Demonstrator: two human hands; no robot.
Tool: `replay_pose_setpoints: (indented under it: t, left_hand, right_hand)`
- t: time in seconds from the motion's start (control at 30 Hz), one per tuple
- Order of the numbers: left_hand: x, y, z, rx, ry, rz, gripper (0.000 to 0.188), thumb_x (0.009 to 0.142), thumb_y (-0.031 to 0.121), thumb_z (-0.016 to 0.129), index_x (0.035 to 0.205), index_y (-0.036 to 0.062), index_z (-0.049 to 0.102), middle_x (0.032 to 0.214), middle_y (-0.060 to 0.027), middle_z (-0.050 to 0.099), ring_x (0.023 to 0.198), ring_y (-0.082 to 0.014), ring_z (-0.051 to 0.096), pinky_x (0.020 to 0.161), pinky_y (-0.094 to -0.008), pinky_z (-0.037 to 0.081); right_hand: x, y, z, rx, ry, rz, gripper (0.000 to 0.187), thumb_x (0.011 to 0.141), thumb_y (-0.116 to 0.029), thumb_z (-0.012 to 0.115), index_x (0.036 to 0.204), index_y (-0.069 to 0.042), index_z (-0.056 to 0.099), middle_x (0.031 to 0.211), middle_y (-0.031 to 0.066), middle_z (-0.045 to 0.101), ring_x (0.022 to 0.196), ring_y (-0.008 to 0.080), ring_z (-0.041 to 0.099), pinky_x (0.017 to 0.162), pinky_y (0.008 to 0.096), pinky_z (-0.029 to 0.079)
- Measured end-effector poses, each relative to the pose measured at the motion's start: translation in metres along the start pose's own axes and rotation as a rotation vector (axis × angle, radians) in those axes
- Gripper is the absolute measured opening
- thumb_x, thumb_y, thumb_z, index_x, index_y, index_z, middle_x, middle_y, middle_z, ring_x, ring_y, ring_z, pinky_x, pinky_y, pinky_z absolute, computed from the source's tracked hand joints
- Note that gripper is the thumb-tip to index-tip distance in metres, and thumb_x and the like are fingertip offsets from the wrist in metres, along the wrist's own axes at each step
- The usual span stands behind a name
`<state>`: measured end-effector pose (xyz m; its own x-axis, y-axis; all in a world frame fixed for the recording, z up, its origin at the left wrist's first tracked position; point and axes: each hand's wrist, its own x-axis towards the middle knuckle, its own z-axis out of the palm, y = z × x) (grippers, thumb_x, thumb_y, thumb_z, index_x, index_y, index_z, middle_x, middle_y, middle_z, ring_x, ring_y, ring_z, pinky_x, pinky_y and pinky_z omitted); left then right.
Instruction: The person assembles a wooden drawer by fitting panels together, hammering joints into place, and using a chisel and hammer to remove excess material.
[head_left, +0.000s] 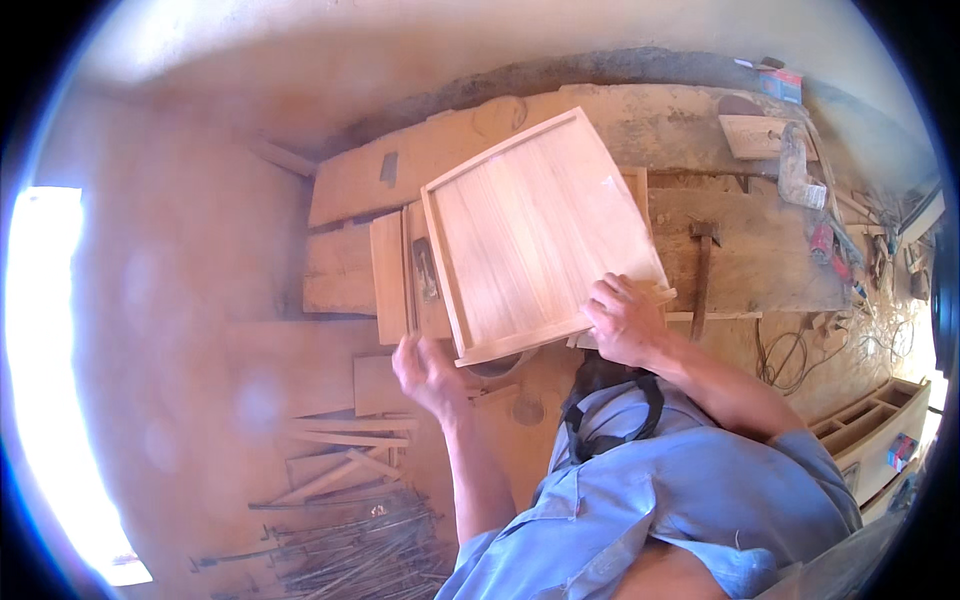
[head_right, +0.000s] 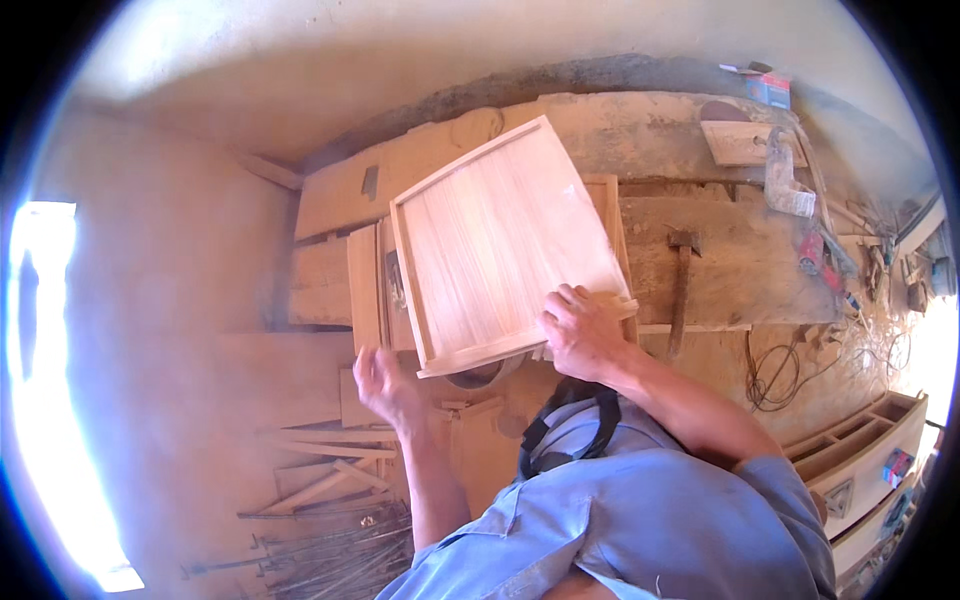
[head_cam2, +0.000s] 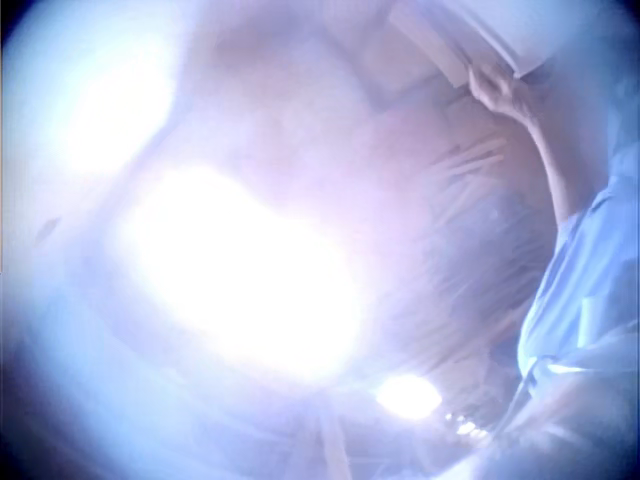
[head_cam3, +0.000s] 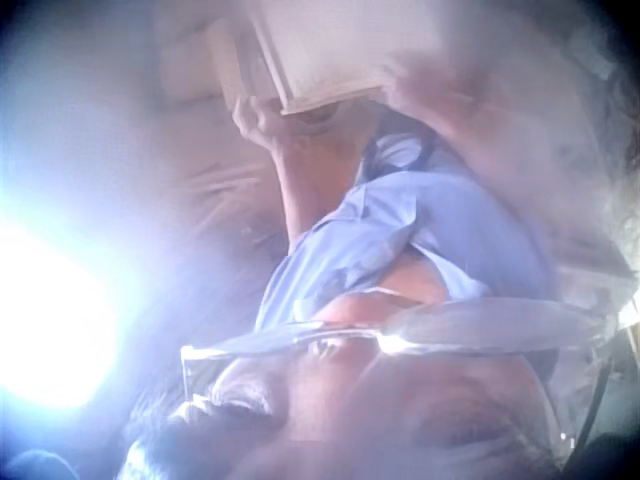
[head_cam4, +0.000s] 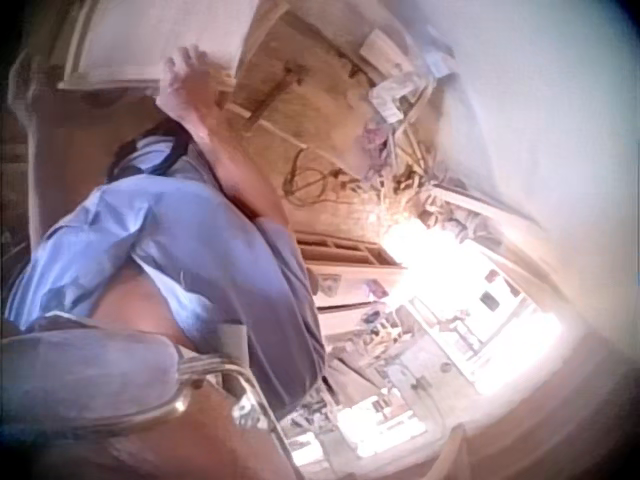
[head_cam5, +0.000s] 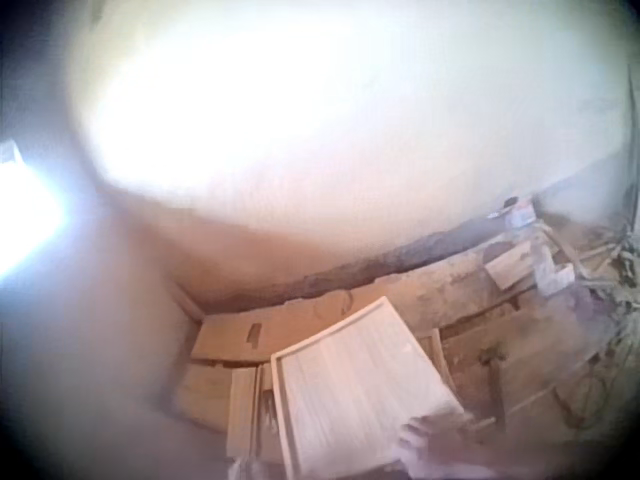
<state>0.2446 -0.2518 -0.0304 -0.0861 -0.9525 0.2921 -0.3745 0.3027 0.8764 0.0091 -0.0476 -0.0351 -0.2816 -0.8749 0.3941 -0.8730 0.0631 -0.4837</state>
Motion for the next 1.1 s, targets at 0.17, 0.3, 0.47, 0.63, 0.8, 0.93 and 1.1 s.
replay_pose_setpoints:
  t: [0.17, 0.3, 0.47, 0.63, 0.8, 0.93, 1.1]
  left_hand:
    - [-0.028, -0.028, -0.024, -0.645, -0.069, -0.539, 0.027, 0.104, 0.023, 0.053, 0.120, 0.0006, 0.057, 0.115, -0.0099, 0.061, 0.114, -0.0217, 0.057, 0.096, -0.0395, 0.046]
    - [-0.027, 0.036, 0.010, -0.848, -0.080, -0.501, 0.025, 0.106, 0.027, 0.049, 0.121, 0.0068, 0.050, 0.117, -0.0093, 0.061, 0.115, -0.0202, 0.056, 0.094, -0.0360, 0.043]
    - [-0.030, 0.049, 0.004, -1.225, -0.136, -0.834, 0.045, 0.105, 0.033, 0.051, 0.136, -0.0001, 0.046, 0.128, -0.0165, 0.058, 0.123, -0.0280, 0.053, 0.101, -0.0439, 0.043]
    - [-0.038, 0.007, 0.012, -1.517, -0.116, -0.842, 0.043, 0.094, 0.026, 0.066, 0.130, 0.0056, 0.053, 0.136, -0.0143, 0.056, 0.131, -0.0321, 0.050, 0.110, -0.0496, 0.042]
    - [-0.060, -0.009, 0.049, -1.646, -0.677, -1.057, 0.056, 0.078, 0.018, 0.082, 0.129, 0.0138, 0.058, 0.131, -0.0049, 0.060, 0.128, -0.0305, 0.052, 0.110, -0.0559, 0.041]
    - [-0.039, 0.016, 0.057, -1.664, -0.906, -1.076, 0.068, 0.067, 0.014, 0.089, 0.128, 0.0131, 0.061, 0.125, -0.0046, 0.064, 0.125, -0.0297, 0.055, 0.110, -0.0573, 0.041]
    - [-0.017, 0.008, 0.053, -1.658, -0.815, -1.020, 0.067, 0.069, 0.004, 0.084, 0.130, 0.0089, 0.057, 0.122, -0.0056, 0.064, 0.119, -0.0316, 0.059, 0.109, -0.0590, 0.044]
  right_hand:
    - [0.033, -0.005, -0.033, 0.017, -0.072, -0.035, 0.030, 0.067, -0.010, 0.082, 0.091, 0.002, 0.070, 0.094, 0.0137, 0.061, 0.097, 0.0310, 0.058, 0.087, 0.0419, 0.051]
    - [0.069, -0.006, -0.076, -0.054, -0.127, -0.037, 0.034, 0.069, -0.011, 0.083, 0.097, 0.005, 0.072, 0.097, 0.0144, 0.063, 0.100, 0.0297, 0.059, 0.090, 0.0392, 0.051]
    - [0.065, -0.031, -0.102, -0.110, -0.138, 0.040, 0.036, 0.069, -0.013, 0.083, 0.098, 0.006, 0.071, 0.097, 0.0145, 0.064, 0.102, 0.0287, 0.060, 0.091, 0.0395, 0.051]
    - [0.041, -0.056, -0.104, -0.099, 0.026, 0.160, 0.037, 0.067, -0.012, 0.084, 0.099, 0.002, 0.073, 0.096, 0.0119, 0.065, 0.099, 0.0290, 0.060, 0.086, 0.0397, 0.051]
    - [0.039, -0.100, -0.075, -0.121, 0.174, 0.273, 0.034, 0.065, -0.011, 0.084, 0.095, 0.001, 0.072, 0.092, 0.0130, 0.064, 0.093, 0.0310, 0.061, 0.082, 0.0402, 0.051]
    - [0.046, -0.117, -0.070, -0.156, 0.191, 0.353, 0.035, 0.065, -0.010, 0.084, 0.097, 0.001, 0.072, 0.090, 0.0140, 0.063, 0.092, 0.0316, 0.061, 0.082, 0.0396, 0.052]
    - [0.105, -0.108, -0.129, 0.143, -0.112, 0.612, 0.045, 0.093, -0.034, 0.069, 0.124, -0.001, 0.066, 0.130, 0.0150, 0.064, 0.126, 0.0276, 0.057, 0.104, 0.0382, 0.047]
